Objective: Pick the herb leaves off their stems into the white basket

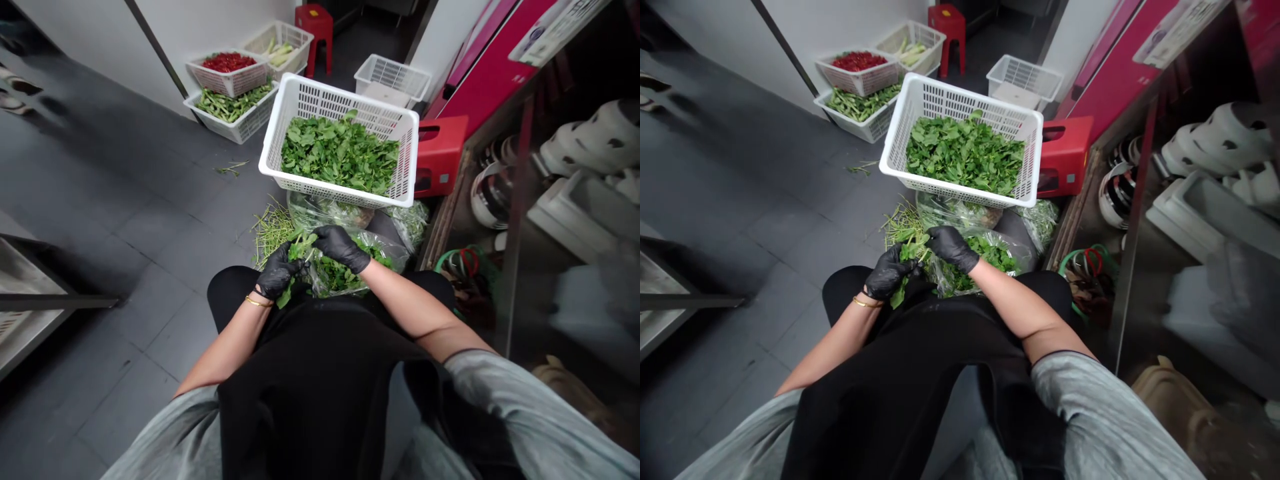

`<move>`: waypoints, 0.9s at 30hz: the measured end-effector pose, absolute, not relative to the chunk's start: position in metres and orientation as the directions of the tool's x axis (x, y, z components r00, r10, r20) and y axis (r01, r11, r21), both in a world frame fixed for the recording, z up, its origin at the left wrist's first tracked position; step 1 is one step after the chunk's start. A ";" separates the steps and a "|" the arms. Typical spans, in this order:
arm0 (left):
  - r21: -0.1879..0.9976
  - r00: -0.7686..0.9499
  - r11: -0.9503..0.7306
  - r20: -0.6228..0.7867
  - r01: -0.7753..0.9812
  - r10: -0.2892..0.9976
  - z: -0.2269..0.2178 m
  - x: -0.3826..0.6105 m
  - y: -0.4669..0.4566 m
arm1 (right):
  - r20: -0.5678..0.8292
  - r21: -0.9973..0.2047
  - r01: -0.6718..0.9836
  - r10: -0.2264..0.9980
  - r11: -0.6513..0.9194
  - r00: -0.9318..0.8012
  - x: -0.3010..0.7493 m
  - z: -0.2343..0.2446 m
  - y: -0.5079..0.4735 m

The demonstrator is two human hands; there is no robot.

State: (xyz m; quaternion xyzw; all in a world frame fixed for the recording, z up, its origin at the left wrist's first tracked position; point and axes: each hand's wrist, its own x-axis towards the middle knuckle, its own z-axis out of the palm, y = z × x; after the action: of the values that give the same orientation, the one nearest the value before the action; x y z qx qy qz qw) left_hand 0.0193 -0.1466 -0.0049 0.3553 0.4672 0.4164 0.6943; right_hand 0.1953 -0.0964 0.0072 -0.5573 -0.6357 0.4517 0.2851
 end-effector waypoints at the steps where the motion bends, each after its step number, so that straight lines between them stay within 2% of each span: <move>1: 0.884 0.224 0.400 -0.350 -0.243 0.910 -0.006 0.017 -0.147 | -0.161 -0.917 0.387 0.976 -0.092 -0.147 0.201 0.006 -0.093; 4: 0.886 0.248 0.397 -0.339 -0.240 0.908 -0.011 0.011 -0.147 | -0.208 -0.967 0.160 0.977 -0.199 -0.043 0.217 0.012 -0.089; 6: 0.888 0.242 0.391 -0.335 -0.243 0.911 -0.013 0.011 -0.147 | -0.215 -0.971 0.122 0.973 -0.204 -0.084 0.220 0.019 -0.091; 8: 0.901 0.227 0.371 -0.323 -0.223 0.919 -0.014 0.014 -0.146 | -0.221 -0.960 0.213 0.956 -0.179 -0.193 0.214 0.024 -0.096; 11: 0.916 0.236 0.350 -0.303 -0.197 0.923 -0.012 0.019 -0.146 | -0.182 -0.917 0.398 0.899 -0.009 -0.399 0.199 0.025 -0.100; 13: 0.900 0.274 0.371 -0.306 -0.229 0.912 -0.009 0.018 -0.147 | -0.163 -0.902 0.425 0.853 0.074 -0.496 0.197 0.022 -0.098; 15: 0.869 0.316 0.406 -0.315 -0.283 0.895 -0.004 0.011 -0.148 | -0.188 -0.916 0.401 0.859 0.021 -0.476 0.204 0.018 -0.093; 18: 0.807 0.388 0.467 -0.325 -0.361 0.862 0.005 -0.003 -0.150 | -0.237 -0.947 0.282 0.922 -0.150 -0.306 0.221 0.016 -0.087; 20: 0.763 0.428 0.493 -0.314 -0.418 0.848 0.011 -0.007 -0.152 | -0.236 -0.967 0.160 0.933 -0.198 -0.272 0.224 0.016 -0.089; 24: 0.732 0.400 0.466 -0.283 -0.497 0.872 0.019 0.001 -0.154 | -0.112 -0.986 -0.056 0.877 -0.156 -0.467 0.206 0.012 -0.105; 27: 0.727 0.383 0.460 -0.288 -0.509 0.878 0.018 0.011 -0.154 | -0.010 -0.984 -0.139 0.823 -0.109 -0.568 0.190 0.006 -0.111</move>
State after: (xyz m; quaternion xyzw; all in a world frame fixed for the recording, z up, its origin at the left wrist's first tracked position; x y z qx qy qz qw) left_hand 0.0106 -0.1543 0.0175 0.2734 0.3371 0.4417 0.7852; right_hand 0.1905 -0.1115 0.0060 -0.3018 -0.5663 0.6806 0.3535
